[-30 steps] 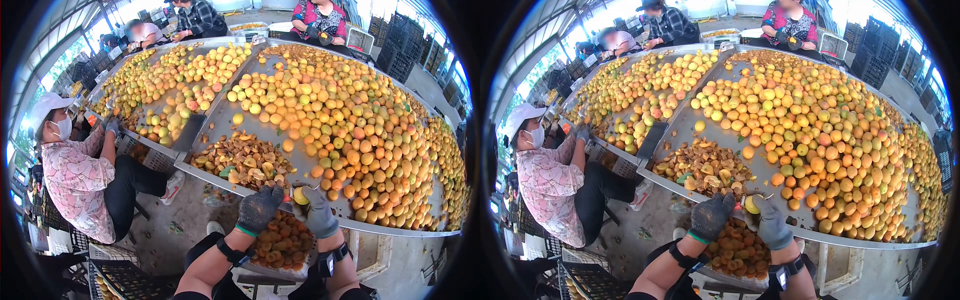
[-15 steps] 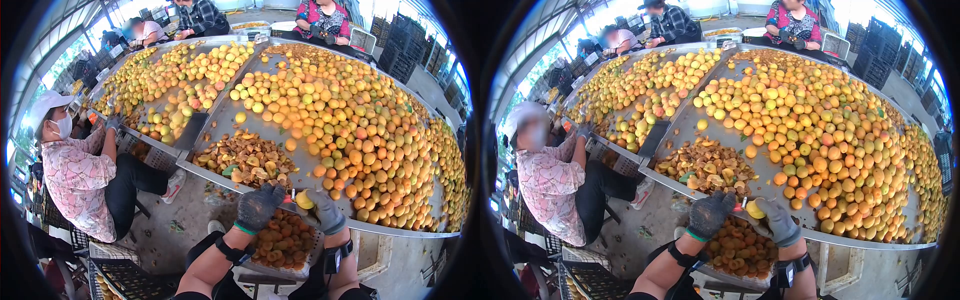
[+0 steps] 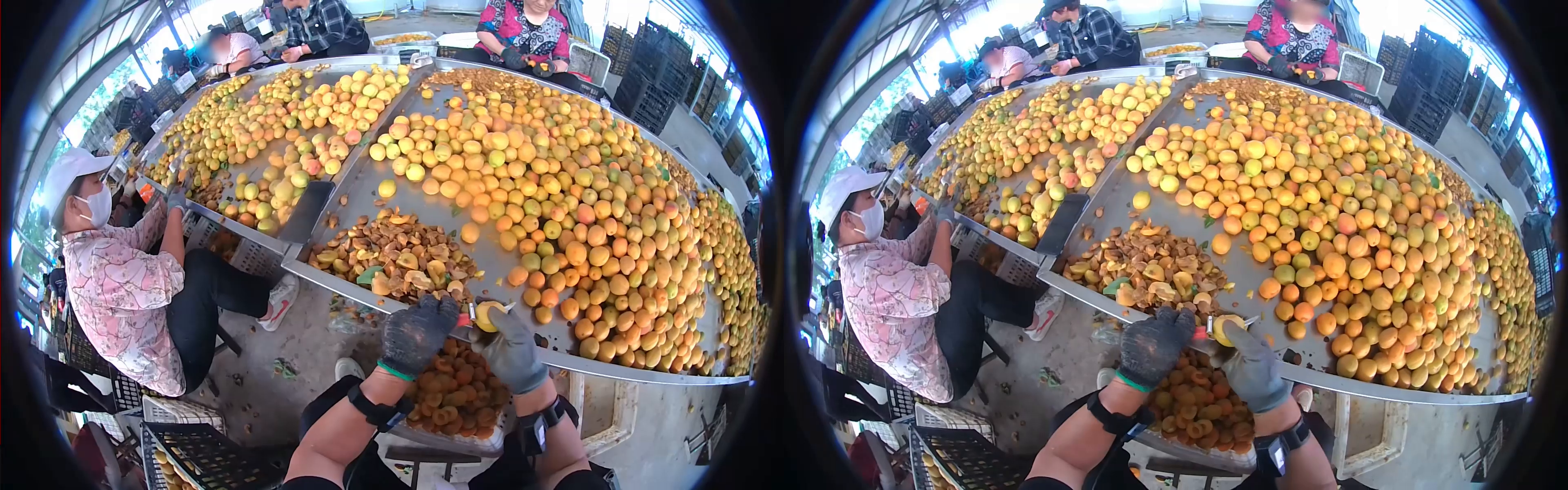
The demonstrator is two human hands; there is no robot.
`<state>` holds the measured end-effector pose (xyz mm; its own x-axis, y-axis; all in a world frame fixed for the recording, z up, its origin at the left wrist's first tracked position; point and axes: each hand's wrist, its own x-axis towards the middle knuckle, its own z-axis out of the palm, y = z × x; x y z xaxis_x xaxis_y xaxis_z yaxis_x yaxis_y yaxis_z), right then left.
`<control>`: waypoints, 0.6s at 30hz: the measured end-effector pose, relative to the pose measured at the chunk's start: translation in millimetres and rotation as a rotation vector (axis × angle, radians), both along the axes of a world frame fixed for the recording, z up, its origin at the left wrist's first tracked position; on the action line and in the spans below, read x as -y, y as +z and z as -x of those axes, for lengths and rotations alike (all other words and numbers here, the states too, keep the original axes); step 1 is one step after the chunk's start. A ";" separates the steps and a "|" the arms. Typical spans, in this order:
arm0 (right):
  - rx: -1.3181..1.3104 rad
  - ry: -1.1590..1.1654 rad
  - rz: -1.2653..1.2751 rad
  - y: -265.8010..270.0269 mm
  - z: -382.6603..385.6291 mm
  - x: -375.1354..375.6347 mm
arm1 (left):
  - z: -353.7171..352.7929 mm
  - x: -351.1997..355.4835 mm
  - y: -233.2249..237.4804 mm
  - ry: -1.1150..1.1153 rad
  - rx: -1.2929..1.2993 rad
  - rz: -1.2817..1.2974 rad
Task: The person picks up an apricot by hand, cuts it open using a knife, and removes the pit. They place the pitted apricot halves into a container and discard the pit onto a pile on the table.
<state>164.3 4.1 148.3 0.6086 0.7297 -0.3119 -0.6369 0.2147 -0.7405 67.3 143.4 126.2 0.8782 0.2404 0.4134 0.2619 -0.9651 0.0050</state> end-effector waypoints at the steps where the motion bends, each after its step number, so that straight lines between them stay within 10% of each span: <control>1: 0.058 -0.044 0.046 1.0 1.4 -0.8 | -0.5 1.5 0.1 -0.004 -0.001 0.001; 13: -0.066 0.505 0.024 19.4 -22.4 28.0 | 4.0 -14.4 8.9 0.001 -0.006 -0.035; 16: 0.236 0.344 0.109 4.1 -12.4 18.5 | 3.8 -16.7 9.8 0.015 -0.034 -0.038; 18: -0.011 0.260 0.206 12.7 -10.4 14.1 | 1.1 -13.2 4.5 -0.044 0.076 -0.011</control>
